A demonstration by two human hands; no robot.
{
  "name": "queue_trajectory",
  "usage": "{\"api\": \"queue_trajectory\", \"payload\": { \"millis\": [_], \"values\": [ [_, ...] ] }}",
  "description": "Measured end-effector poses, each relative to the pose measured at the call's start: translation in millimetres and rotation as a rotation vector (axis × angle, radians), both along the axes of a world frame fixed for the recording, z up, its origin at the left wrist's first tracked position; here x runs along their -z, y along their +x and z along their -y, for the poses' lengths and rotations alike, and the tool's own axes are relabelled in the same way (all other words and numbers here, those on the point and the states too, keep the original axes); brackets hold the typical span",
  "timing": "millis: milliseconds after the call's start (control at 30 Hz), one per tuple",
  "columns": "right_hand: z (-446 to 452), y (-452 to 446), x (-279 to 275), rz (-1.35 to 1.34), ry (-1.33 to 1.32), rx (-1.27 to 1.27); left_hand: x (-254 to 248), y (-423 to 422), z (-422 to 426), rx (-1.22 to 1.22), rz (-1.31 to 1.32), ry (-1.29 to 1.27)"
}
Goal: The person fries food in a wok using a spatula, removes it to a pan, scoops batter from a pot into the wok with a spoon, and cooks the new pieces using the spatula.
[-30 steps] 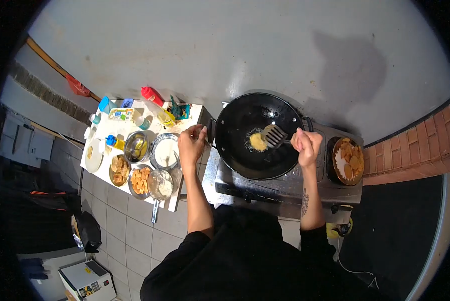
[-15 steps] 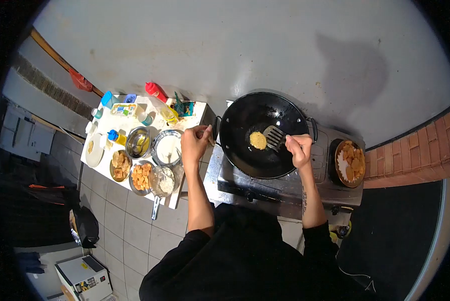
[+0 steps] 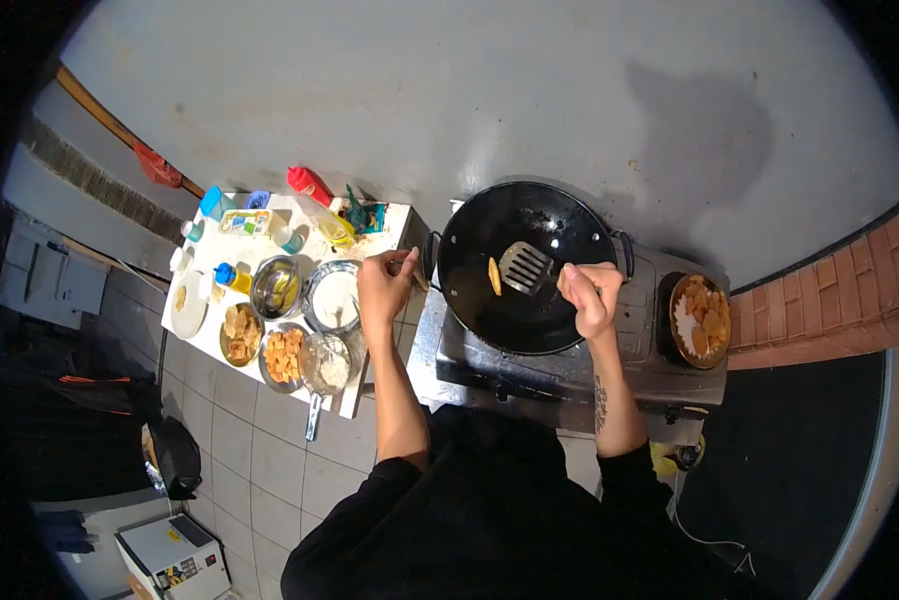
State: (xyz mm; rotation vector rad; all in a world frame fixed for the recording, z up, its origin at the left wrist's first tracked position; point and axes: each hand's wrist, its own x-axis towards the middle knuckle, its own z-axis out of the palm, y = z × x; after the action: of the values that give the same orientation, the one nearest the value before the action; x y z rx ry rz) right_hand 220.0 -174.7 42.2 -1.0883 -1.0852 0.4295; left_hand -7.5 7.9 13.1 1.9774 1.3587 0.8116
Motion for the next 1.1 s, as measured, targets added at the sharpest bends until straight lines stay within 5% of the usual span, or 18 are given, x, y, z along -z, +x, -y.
{"api": "queue_trajectory", "payload": {
  "millis": [267, 467, 1100],
  "values": [
    [3, -2, 1, -0.050, 0.001, 0.088, -3, -1, 0, 0.001, -0.019, -0.048],
    [1, -9, 25, -0.328, 0.025, 0.244, 2, 0, -1, 0.045, -0.018, -0.029],
    [17, 0, 50, -0.407, 0.023, 0.139, 7, 10, 4, 0.096, -0.015, -0.028]
  ]
}}
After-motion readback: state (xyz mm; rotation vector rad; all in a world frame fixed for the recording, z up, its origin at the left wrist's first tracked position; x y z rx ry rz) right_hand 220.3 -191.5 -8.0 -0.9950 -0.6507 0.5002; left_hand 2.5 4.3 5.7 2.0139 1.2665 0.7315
